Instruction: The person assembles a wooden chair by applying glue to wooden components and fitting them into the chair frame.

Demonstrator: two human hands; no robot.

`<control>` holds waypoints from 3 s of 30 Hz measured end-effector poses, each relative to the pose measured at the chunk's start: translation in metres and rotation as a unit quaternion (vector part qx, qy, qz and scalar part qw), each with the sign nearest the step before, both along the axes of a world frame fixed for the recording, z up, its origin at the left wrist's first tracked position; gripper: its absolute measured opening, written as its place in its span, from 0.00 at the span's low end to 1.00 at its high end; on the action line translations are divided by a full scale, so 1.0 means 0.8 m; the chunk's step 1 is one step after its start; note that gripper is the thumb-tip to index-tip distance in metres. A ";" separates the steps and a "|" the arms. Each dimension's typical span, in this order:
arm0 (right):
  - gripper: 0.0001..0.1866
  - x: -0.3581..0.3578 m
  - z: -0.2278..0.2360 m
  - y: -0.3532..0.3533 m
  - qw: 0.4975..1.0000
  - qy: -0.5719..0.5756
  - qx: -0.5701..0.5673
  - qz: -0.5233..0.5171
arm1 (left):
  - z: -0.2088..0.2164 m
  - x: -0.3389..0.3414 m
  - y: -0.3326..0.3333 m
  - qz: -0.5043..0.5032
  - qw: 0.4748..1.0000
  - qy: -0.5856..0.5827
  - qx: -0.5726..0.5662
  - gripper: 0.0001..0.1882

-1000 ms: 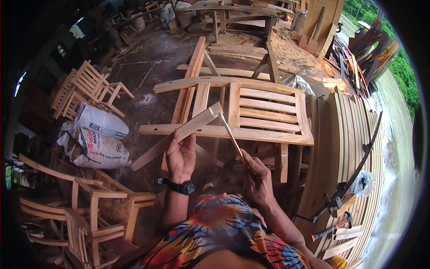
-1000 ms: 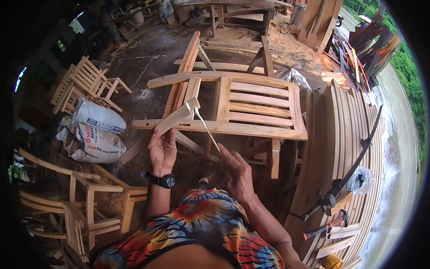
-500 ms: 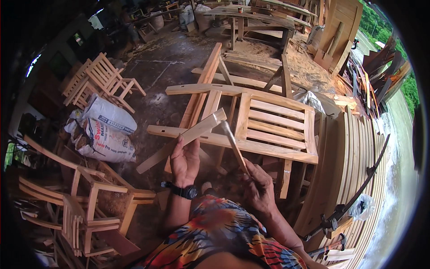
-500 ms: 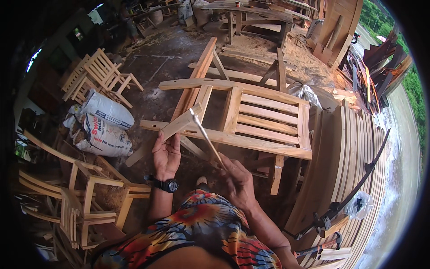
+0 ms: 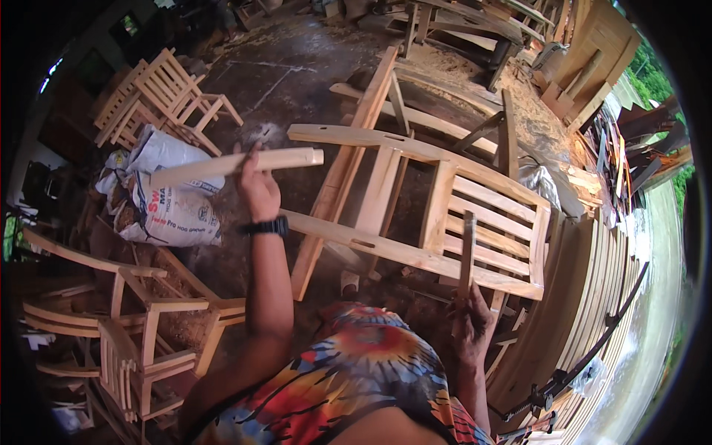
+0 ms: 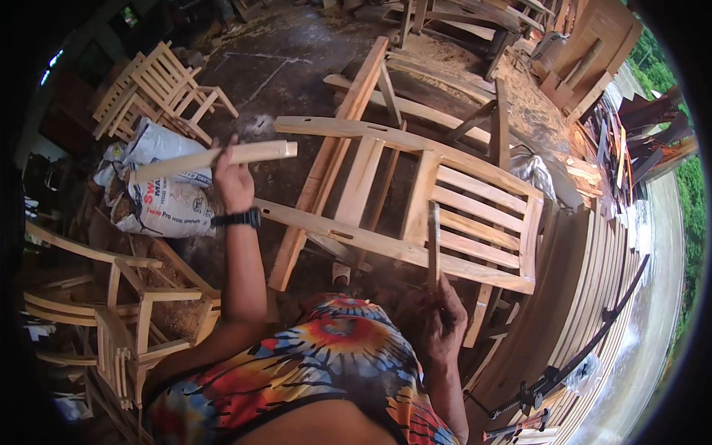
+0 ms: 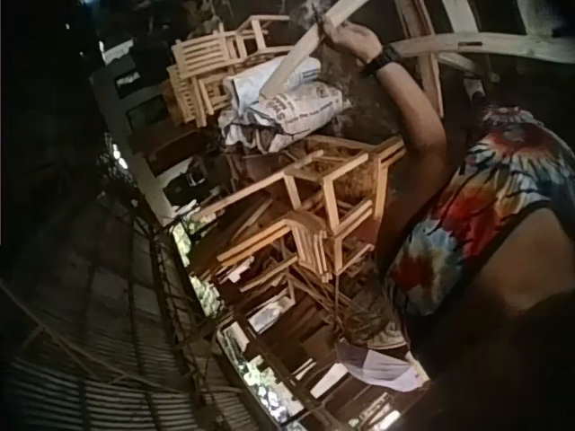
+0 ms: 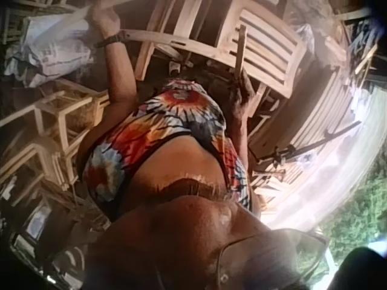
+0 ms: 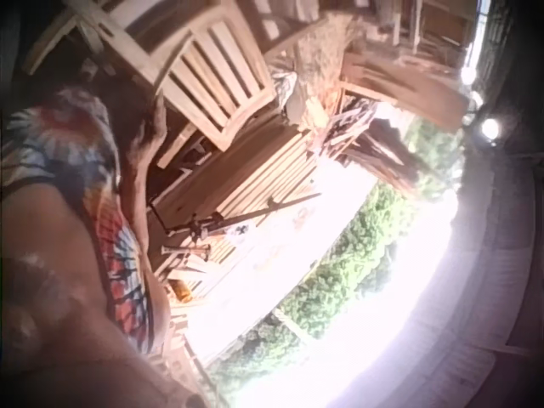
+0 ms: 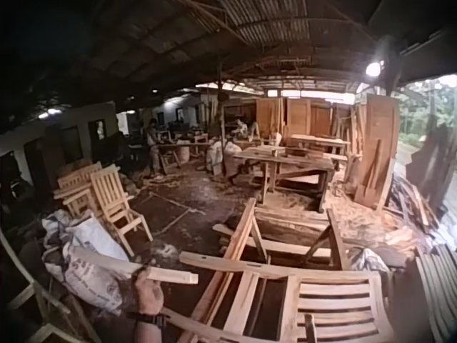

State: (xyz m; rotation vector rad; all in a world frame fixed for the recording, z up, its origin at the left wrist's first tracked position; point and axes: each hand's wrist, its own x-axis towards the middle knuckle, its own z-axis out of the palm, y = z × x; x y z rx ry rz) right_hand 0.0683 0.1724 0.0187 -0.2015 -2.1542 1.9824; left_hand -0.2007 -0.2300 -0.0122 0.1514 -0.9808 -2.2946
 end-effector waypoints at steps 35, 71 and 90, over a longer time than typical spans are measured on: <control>0.22 -0.222 0.046 -0.135 0.977 -0.140 0.064 -0.151 | -0.039 -0.425 -0.038 -0.226 0.958 -0.094 -0.152 0.14; 0.23 -0.205 0.019 -0.057 0.987 -0.108 0.012 0.115 | 0.005 -0.029 -0.095 0.062 0.969 -0.110 -0.213 0.15; 0.24 -0.164 0.009 -0.002 0.984 -0.097 0.013 0.147 | -0.027 0.008 -0.104 0.132 0.973 -0.096 -0.162 0.12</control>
